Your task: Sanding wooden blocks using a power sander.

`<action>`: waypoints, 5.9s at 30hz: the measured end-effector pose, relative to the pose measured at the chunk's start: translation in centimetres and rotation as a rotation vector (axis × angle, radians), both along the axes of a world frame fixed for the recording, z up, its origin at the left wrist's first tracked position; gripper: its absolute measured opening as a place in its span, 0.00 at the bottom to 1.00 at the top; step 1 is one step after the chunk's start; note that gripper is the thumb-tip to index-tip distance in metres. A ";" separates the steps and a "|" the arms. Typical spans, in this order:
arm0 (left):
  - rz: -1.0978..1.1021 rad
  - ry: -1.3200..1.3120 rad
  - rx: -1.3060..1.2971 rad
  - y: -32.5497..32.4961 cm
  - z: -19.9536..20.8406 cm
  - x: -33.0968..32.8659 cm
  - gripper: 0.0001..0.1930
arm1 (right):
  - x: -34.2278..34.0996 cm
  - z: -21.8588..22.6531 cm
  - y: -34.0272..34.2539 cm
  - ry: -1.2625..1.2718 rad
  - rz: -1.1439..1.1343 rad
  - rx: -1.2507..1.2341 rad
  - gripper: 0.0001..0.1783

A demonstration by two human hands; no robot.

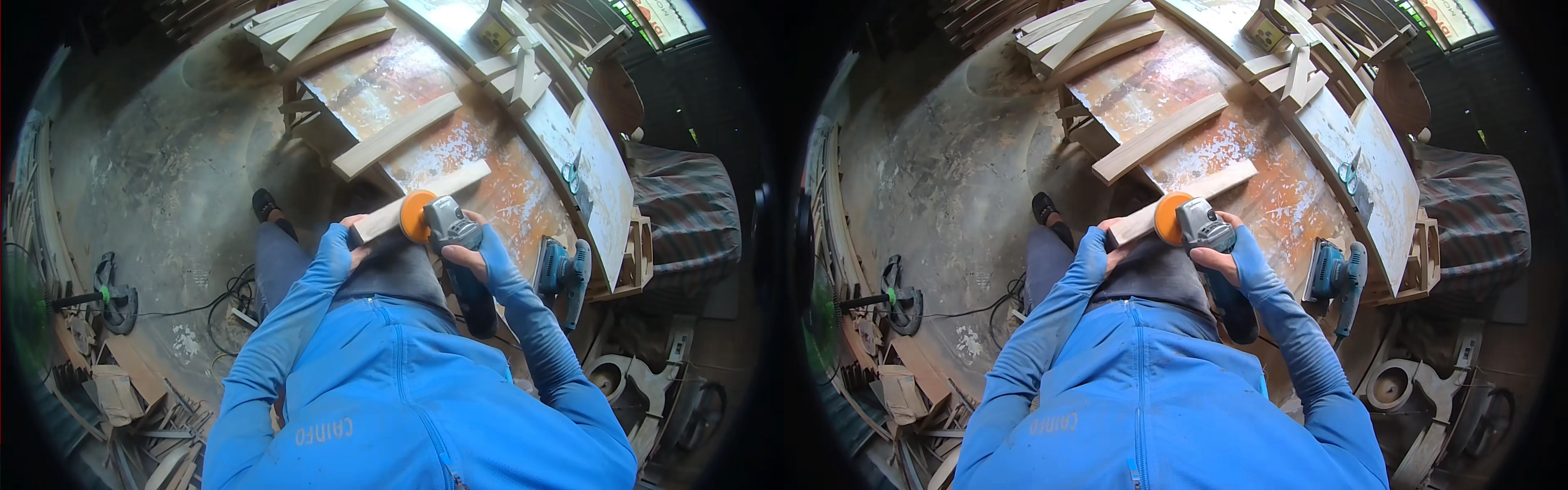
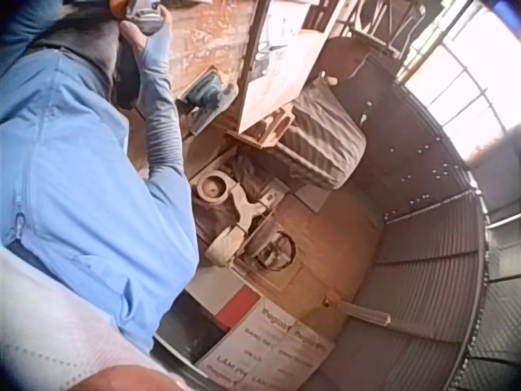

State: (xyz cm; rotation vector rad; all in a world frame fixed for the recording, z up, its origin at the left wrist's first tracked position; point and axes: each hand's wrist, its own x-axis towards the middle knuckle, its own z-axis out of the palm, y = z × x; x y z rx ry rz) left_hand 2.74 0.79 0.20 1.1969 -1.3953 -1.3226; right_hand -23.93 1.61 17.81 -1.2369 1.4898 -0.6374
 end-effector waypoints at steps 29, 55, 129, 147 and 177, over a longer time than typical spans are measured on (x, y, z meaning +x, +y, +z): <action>-0.117 -0.142 0.014 -0.3 1.7 0.5 0.29 | -8.7 -1.2 -6.1 0.159 -0.106 0.050 0.41; -0.166 -0.099 0.178 -0.1 2.9 0.2 0.26 | 3.9 0.7 -3.8 0.142 0.387 0.066 0.52; -0.068 0.266 0.070 0.2 -1.8 -0.3 0.31 | -0.4 -1.6 -4.4 0.178 0.099 0.049 0.55; -0.152 0.119 0.141 -0.4 -0.7 0.4 0.38 | -17.4 -7.6 -4.5 -0.336 -0.559 -0.187 0.26; -0.200 -0.297 -0.189 -0.4 2.9 -0.7 0.53 | -7.6 -6.7 4.8 -0.935 -0.876 -0.203 0.35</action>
